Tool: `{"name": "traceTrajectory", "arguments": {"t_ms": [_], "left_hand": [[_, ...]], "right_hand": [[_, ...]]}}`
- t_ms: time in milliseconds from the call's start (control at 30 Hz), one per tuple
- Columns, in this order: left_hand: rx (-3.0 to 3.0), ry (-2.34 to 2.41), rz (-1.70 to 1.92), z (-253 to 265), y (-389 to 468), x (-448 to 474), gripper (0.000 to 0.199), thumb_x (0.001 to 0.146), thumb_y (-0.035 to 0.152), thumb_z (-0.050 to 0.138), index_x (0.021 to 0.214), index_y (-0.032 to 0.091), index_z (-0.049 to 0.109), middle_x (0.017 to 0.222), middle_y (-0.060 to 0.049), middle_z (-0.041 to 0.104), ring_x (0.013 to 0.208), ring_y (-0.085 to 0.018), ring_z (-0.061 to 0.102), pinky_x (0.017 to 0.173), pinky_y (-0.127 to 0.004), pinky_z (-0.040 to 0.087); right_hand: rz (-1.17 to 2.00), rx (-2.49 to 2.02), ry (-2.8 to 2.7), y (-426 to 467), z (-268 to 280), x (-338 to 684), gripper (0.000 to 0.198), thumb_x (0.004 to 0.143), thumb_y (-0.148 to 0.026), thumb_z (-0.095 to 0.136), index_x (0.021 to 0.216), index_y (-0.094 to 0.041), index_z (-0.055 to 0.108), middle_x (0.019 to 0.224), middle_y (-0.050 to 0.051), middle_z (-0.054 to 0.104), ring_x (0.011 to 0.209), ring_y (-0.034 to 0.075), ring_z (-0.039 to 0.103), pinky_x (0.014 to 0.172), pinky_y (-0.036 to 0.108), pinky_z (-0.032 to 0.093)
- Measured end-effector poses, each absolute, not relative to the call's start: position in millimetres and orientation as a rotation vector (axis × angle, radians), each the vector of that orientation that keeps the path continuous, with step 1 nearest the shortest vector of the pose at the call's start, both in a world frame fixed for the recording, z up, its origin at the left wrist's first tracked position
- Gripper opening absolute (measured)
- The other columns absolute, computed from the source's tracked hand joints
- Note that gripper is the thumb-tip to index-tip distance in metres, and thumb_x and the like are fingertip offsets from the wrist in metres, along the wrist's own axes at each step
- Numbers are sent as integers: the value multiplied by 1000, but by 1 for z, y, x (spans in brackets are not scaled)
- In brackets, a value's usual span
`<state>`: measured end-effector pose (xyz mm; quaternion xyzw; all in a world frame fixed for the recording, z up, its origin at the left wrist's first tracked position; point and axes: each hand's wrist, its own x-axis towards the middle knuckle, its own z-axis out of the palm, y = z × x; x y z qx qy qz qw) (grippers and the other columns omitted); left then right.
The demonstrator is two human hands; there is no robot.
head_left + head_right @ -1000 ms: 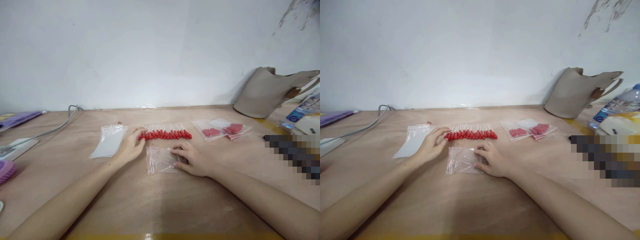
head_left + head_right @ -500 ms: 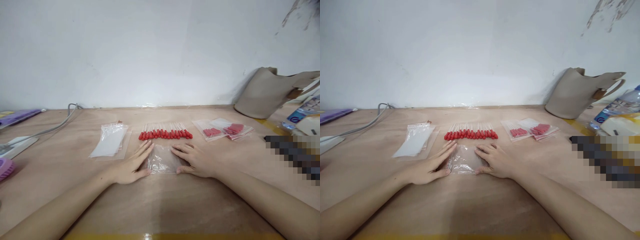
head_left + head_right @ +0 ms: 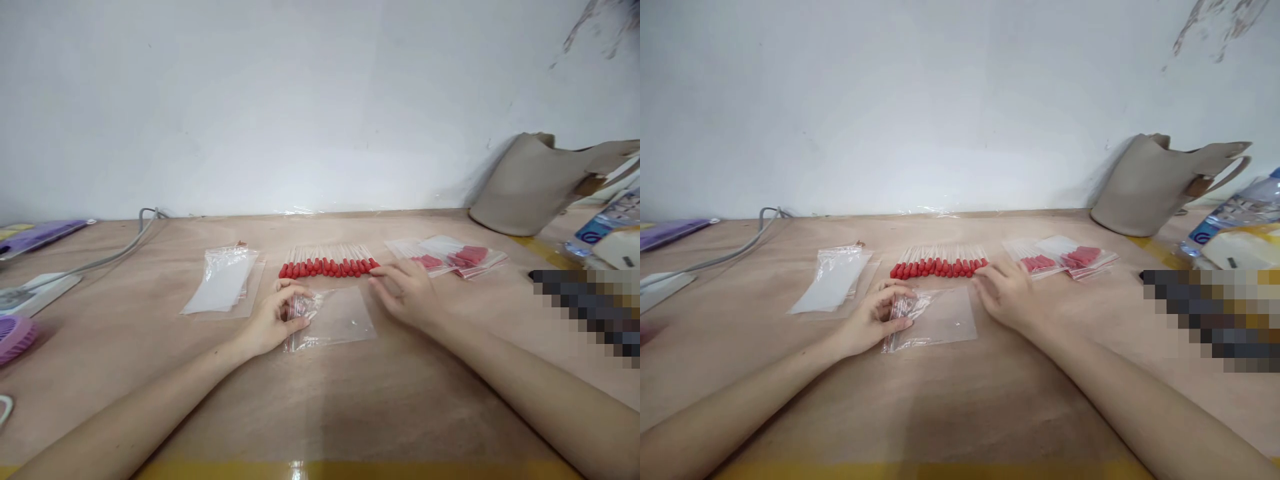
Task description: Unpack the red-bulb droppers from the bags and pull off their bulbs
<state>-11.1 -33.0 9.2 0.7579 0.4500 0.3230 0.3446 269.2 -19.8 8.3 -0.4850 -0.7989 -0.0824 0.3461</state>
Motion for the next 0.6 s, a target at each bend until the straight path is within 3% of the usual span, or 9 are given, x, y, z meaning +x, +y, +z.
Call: {"name": "traceTrajectory", "arguments": {"t_ms": [100, 233, 333, 400, 600], "left_hand": [[1916, 1130, 808, 26, -29, -19, 29, 69, 32, 66, 94, 19, 63, 103, -6, 58, 77, -16, 59, 68, -30, 51], [1779, 1399, 1101, 61, -20, -41, 44, 58, 40, 73, 95, 18, 63, 95, -4, 64, 74, -17, 60, 65, -29, 51], [1624, 1640, 1365, 75, -14, -68, 51, 64, 47, 66, 106, 19, 59, 86, -4, 64, 72, -18, 61, 65, -31, 52], [1557, 1742, 1374, 73, -10, -87, 55, 66, 48, 63, 112, 18, 56, 86, -6, 63, 75, -20, 62, 70, -35, 52], [1824, 2166, 914, 29, -13, -126, 65, 64, 50, 62, 118, 15, 50, 97, -12, 56, 98, -30, 55, 82, -44, 47]], "right_hand": [[-309, -1548, -1984, -3, 13, 289, 28, 83, -33, 45, 96, -16, 62, 96, 11, 60, 95, 26, 53, 83, 38, 38], [-308, -1930, -1990, 14, 11, 315, 39, 80, -44, 47, 97, -11, 60, 106, 16, 57, 98, 29, 53, 81, 40, 40], [-262, -2097, -2060, 19, 7, 323, 42, 82, -46, 42, 95, -9, 59, 97, 18, 60, 90, 29, 57, 75, 38, 42], [-284, -2137, -2104, 19, 6, 322, 36, 84, -36, 38, 95, -8, 58, 93, 20, 61, 87, 29, 59, 72, 37, 43], [-326, -2199, -2106, 16, 5, 313, 29, 77, -7, 35, 93, -5, 59, 86, 24, 63, 81, 32, 62, 65, 38, 44]]}}
